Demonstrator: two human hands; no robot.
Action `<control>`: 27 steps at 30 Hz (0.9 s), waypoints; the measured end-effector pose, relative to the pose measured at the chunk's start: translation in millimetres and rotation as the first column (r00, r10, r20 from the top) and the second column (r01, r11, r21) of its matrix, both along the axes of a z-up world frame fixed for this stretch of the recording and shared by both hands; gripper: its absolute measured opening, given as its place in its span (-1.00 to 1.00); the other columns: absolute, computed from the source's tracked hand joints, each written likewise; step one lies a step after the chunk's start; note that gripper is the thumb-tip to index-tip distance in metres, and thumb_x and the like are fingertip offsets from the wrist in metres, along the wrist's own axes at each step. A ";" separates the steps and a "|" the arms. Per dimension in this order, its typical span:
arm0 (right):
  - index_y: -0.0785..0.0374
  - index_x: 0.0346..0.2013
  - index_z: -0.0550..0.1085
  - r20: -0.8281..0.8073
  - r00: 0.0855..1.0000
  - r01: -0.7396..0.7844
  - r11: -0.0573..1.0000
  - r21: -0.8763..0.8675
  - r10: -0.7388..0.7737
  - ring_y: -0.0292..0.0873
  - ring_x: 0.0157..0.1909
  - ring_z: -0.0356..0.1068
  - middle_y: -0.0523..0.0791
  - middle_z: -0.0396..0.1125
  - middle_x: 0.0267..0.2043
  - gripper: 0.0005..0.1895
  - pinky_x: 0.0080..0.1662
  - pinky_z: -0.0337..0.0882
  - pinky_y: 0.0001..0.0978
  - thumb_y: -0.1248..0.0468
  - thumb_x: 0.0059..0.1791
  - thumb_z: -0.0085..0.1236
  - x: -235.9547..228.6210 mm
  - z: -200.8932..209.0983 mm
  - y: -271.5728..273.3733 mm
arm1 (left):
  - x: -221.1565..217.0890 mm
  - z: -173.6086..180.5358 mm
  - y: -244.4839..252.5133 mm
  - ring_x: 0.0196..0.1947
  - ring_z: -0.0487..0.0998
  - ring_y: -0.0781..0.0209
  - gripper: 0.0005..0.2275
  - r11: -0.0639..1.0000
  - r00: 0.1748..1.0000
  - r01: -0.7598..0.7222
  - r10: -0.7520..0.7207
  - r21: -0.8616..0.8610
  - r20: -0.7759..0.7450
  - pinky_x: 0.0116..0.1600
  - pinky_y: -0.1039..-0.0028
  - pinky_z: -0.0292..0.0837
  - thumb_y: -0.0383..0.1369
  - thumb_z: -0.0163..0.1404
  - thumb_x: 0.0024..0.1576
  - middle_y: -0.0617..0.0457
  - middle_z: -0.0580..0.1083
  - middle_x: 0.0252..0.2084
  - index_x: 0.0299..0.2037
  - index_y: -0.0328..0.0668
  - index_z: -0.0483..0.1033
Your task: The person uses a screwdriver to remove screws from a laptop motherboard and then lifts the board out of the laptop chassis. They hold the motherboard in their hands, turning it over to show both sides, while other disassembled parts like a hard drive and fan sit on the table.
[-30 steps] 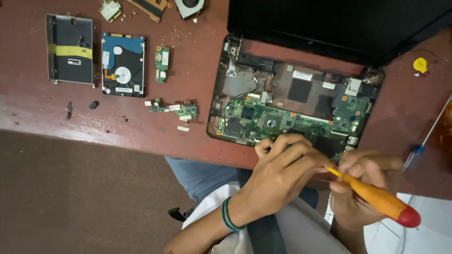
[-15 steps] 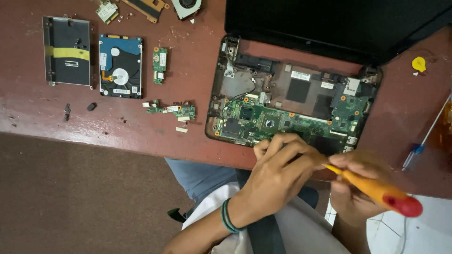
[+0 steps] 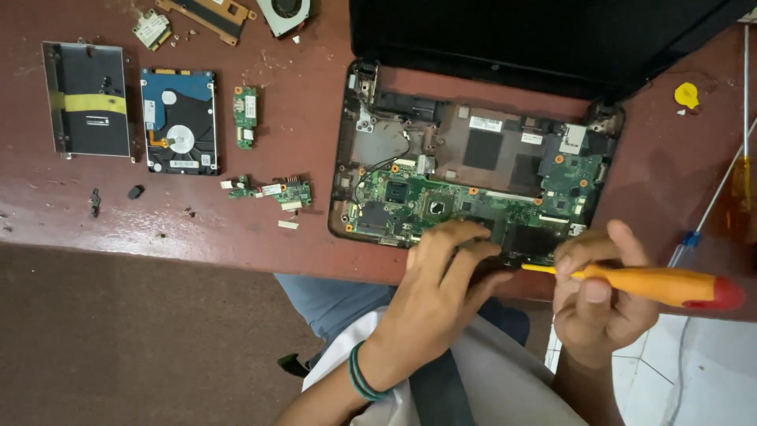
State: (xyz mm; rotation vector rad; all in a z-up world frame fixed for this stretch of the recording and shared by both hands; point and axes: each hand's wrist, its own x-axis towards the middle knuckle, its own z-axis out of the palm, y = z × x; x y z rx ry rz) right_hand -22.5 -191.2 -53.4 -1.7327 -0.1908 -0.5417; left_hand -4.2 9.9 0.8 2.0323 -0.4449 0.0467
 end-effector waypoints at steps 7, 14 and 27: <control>0.35 0.43 0.17 -0.061 0.998 0.033 0.995 0.098 -0.027 -0.25 -0.27 0.24 -0.06 0.23 -0.28 -0.44 -0.17 0.37 -0.42 0.07 0.23 -0.14 -0.8 5.2 2.6 | 3.5 4.7 0.2 0.13 0.43 -0.14 -0.80 1.000 0.999 0.015 -0.015 -0.012 0.046 0.12 0.14 0.38 -0.42 0.15 0.26 -0.13 0.35 0.05 0.00 -0.32 0.46; 0.36 0.42 0.17 -0.094 0.996 0.018 0.983 0.185 -0.001 -0.29 -0.22 0.27 -0.09 0.26 -0.23 -0.44 -0.11 0.40 -0.44 0.06 0.23 -0.12 -1.4 2.9 -0.5 | 5.9 5.5 -1.3 0.07 0.42 -0.09 -0.89 0.998 0.994 0.006 0.001 -0.064 0.114 0.12 0.18 0.33 -0.53 0.14 0.27 -0.08 0.42 -0.03 -0.07 -0.32 0.49; 0.36 -0.02 0.23 -0.308 0.950 0.038 0.996 -0.082 -0.061 -0.09 -0.08 0.21 0.01 0.18 -0.11 -0.83 0.13 0.29 -0.27 0.31 0.38 -0.27 26.3 -118.7 -105.4 | -8.0 2.4 35.7 0.11 0.47 -0.16 -0.87 0.956 0.979 -0.126 0.163 -0.266 0.120 0.29 0.07 0.46 -0.48 -0.02 0.39 -0.15 0.38 0.06 0.08 -0.28 0.46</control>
